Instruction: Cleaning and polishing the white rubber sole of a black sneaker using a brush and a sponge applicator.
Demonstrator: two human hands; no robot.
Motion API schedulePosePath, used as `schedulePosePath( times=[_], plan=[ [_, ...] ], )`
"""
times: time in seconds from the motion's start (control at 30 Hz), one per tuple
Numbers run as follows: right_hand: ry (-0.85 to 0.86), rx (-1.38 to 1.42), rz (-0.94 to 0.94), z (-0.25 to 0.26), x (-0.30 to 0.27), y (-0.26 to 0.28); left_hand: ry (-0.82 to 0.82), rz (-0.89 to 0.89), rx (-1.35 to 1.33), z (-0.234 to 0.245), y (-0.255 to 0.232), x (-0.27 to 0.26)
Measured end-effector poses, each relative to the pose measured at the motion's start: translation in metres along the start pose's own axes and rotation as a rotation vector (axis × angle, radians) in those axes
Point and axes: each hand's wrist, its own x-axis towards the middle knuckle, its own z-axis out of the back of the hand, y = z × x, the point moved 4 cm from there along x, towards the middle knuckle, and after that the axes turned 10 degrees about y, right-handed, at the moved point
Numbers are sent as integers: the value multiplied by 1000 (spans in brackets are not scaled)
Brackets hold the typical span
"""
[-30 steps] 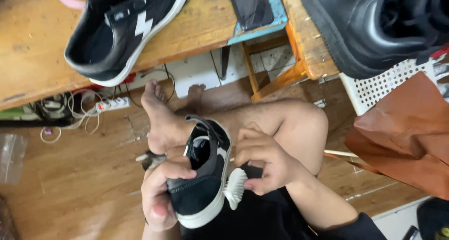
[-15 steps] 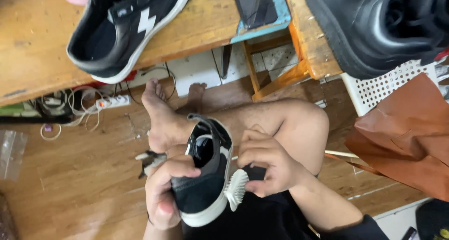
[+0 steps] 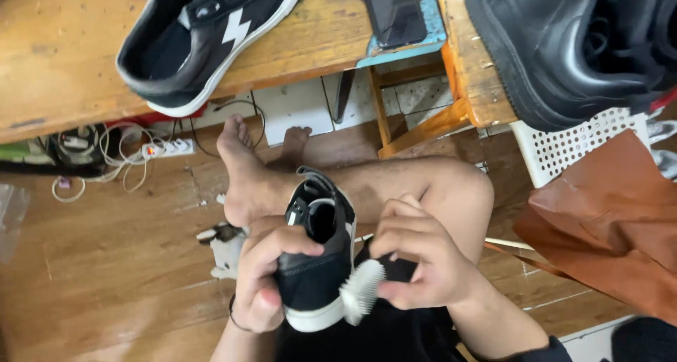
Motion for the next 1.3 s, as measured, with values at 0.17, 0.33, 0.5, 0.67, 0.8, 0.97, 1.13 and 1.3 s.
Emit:
schedulePosePath(
  times=[0.17,0.33,0.5,0.67,0.8,0.97,1.13,1.3],
  plan=[
    [-8,-135,-130,13,2,-3,18,-48,24,2,-10,22],
    [46,-65,-27,-1,1,0,24,-85,-51,-3,-19,33],
    [22,-202,-5,12,11,35,62,-87,-123,-8,-13,30],
    [-98,-429,-79,27,14,37,85,-143,-206,-13,-18,33],
    [30,-231,0,26,16,48,140,-112,-155,-19,-18,32],
    [-64,-525,-136,36,4,52,156,-108,-190,-21,-22,37],
    [-48,-618,-130,37,7,49,150,-108,-230,-23,-24,42],
    [111,-286,-57,33,16,56,148,-99,-178,-26,-17,36]
  ],
)
